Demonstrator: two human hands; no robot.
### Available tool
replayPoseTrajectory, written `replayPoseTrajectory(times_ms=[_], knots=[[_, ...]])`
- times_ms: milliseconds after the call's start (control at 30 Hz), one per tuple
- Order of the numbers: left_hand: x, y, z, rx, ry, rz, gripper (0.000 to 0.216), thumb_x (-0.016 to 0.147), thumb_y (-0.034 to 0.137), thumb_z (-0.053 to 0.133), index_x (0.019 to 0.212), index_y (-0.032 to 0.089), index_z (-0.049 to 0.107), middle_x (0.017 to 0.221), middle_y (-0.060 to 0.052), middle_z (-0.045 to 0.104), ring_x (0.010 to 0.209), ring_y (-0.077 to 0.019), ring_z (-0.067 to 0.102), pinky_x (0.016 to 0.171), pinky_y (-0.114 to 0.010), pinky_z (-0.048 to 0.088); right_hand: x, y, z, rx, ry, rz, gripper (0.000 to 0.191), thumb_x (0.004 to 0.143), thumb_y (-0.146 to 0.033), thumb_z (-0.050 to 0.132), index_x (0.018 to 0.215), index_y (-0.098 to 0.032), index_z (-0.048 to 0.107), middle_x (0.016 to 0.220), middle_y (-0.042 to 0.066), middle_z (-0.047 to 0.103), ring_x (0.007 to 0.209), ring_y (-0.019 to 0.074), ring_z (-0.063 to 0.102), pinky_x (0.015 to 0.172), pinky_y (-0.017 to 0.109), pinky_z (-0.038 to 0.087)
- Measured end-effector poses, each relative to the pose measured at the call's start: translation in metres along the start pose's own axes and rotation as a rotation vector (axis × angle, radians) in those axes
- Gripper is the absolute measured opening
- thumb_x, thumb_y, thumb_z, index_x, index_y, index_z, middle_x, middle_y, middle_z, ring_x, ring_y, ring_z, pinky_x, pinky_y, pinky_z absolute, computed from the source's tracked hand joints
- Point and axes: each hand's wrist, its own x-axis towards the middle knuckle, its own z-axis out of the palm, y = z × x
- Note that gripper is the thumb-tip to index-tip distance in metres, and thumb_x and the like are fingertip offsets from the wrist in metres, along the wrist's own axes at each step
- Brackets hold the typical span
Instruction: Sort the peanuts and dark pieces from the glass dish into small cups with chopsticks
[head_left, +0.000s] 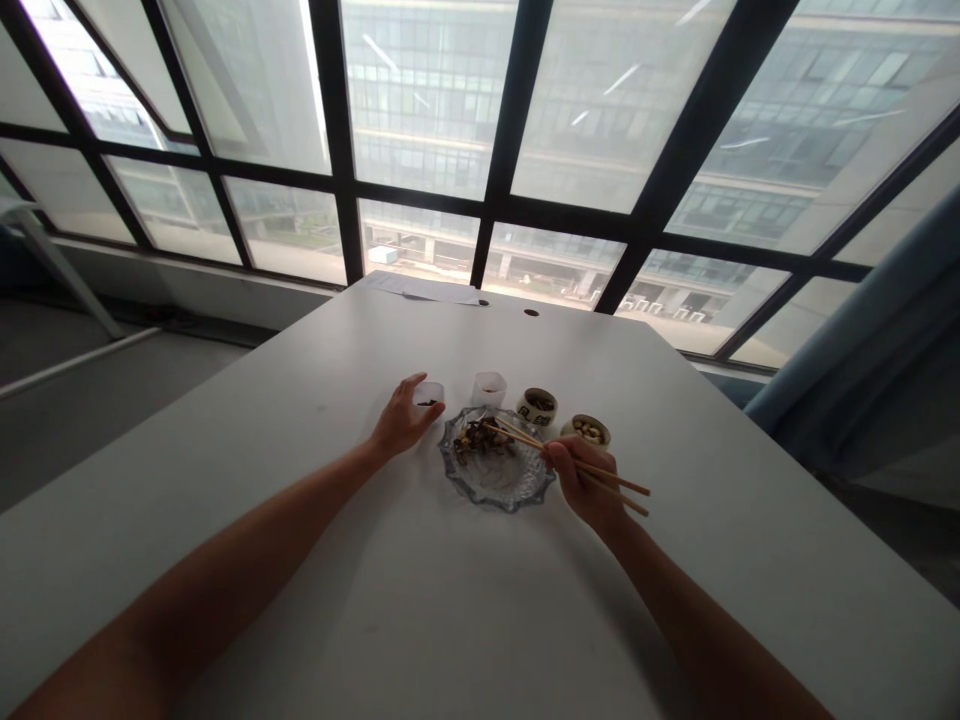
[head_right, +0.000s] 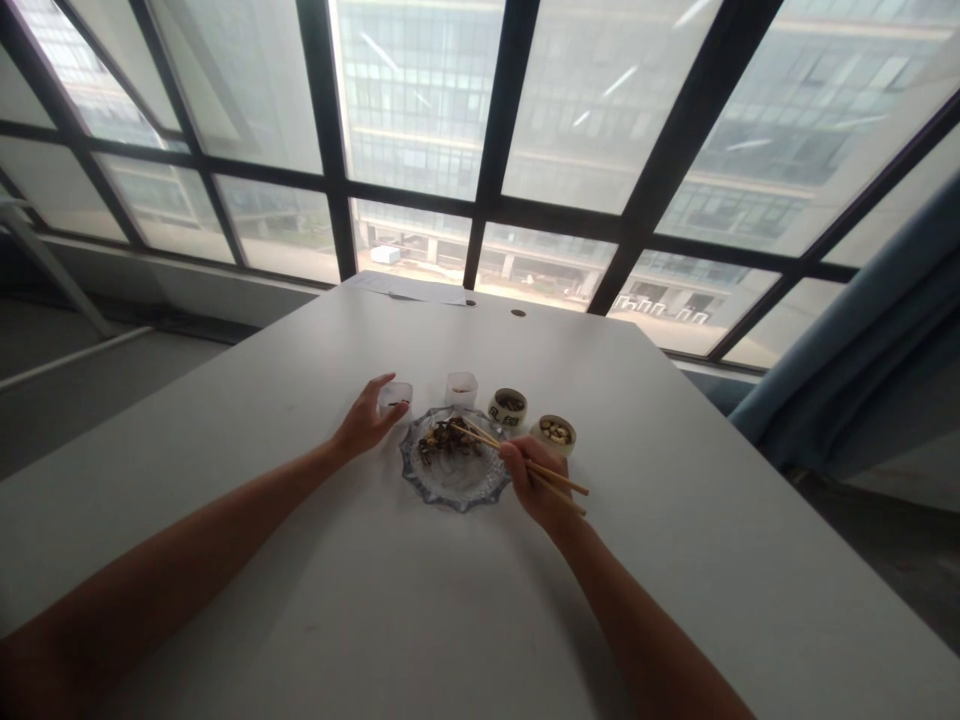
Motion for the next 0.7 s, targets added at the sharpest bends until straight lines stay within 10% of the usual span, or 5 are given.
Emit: replayPoseTrajectory(times_ms=[333, 700], knots=[[0.000, -0.001, 0.001, -0.009, -0.001, -0.001, 0.067, 0.086, 0.057, 0.059, 0.138, 0.017, 0.041, 0.145, -0.017, 0.050, 0.139, -0.0294, 0.045, 0.118, -0.046, 0.034, -0.006, 0.003, 0.001, 0.010, -0.012, 0.016, 0.035, 0.087, -0.056, 0.063, 0.075, -0.025, 0.071, 0.062, 0.003, 0.072, 0.051, 0.0180, 0.064, 0.051, 0.032, 0.050], [-0.002, 0.001, -0.001, -0.057, 0.028, 0.093, 0.070, 0.073, 0.032, 0.078, 0.135, 0.021, 0.045, 0.130, -0.013, 0.058, 0.120, -0.0277, 0.058, 0.102, -0.044, 0.050, 0.004, 0.011, 0.013, 0.586, 0.258, 0.433, 0.054, 0.075, -0.074, 0.066, 0.072, -0.020, 0.061, 0.049, 0.000, 0.063, 0.036, 0.0122, 0.054, 0.035, 0.023, 0.041]])
